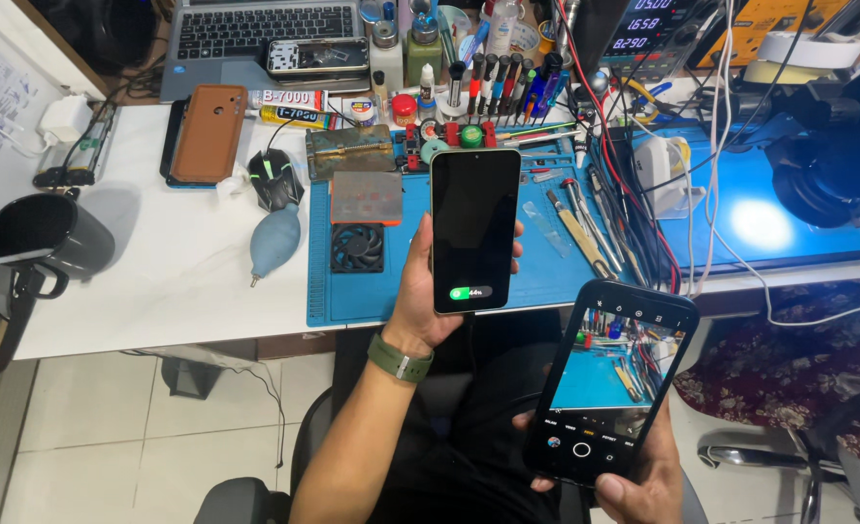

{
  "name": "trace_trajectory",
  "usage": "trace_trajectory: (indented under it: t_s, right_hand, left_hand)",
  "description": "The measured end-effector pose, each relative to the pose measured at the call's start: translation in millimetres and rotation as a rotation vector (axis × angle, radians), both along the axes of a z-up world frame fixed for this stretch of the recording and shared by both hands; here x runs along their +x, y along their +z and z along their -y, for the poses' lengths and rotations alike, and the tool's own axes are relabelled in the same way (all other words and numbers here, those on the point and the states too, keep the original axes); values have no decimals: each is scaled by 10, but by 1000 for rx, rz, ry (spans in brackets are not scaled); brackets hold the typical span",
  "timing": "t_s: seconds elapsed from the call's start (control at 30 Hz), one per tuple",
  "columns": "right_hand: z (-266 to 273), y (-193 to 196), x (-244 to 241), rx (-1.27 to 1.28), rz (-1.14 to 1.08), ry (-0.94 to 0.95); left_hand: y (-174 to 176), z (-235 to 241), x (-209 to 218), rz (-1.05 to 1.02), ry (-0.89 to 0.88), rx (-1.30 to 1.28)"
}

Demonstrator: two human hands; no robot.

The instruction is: The person uses a red probe to touch the motherboard of a disassembled smartphone. They then connect a charging cable to the phone, which powers on and displays the Apple logo. Finally, they use a second smartphone to take a picture of the powered-on device.

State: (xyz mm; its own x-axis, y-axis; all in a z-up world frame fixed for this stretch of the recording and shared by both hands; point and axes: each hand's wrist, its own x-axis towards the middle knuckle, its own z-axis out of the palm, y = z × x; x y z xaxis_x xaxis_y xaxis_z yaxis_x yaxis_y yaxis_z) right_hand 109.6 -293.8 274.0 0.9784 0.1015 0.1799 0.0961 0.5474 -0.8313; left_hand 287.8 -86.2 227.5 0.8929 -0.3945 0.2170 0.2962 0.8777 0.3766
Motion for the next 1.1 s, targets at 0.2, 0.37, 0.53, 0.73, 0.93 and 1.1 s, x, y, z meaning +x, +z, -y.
trace_trajectory:
  t_s: [0.2, 0.37, 0.53, 0.73, 0.93, 1.1]
  right_hand:
    - [4, -33, 9, -2, 14, 8]
    - [-215, 16, 27, -12, 45, 71]
    - [-481, 170, 66, 14, 57, 200]
    - [-502, -14, -44, 82, 103, 313]
    - [-578, 86, -167, 103, 139, 300]
    - [-556, 71, -370, 44, 47, 262]
  left_hand:
    - [23, -6, 38, 17, -3, -26]
    - [15, 89, 128, -2, 53, -19]
    - [-58, 89, 185, -14, -44, -144]
    - [-152, 105, 155, -28, -53, -171]
    - [-172, 128, 87, 1, -35, -166]
    - [-187, 185, 0, 19, -30, -154]
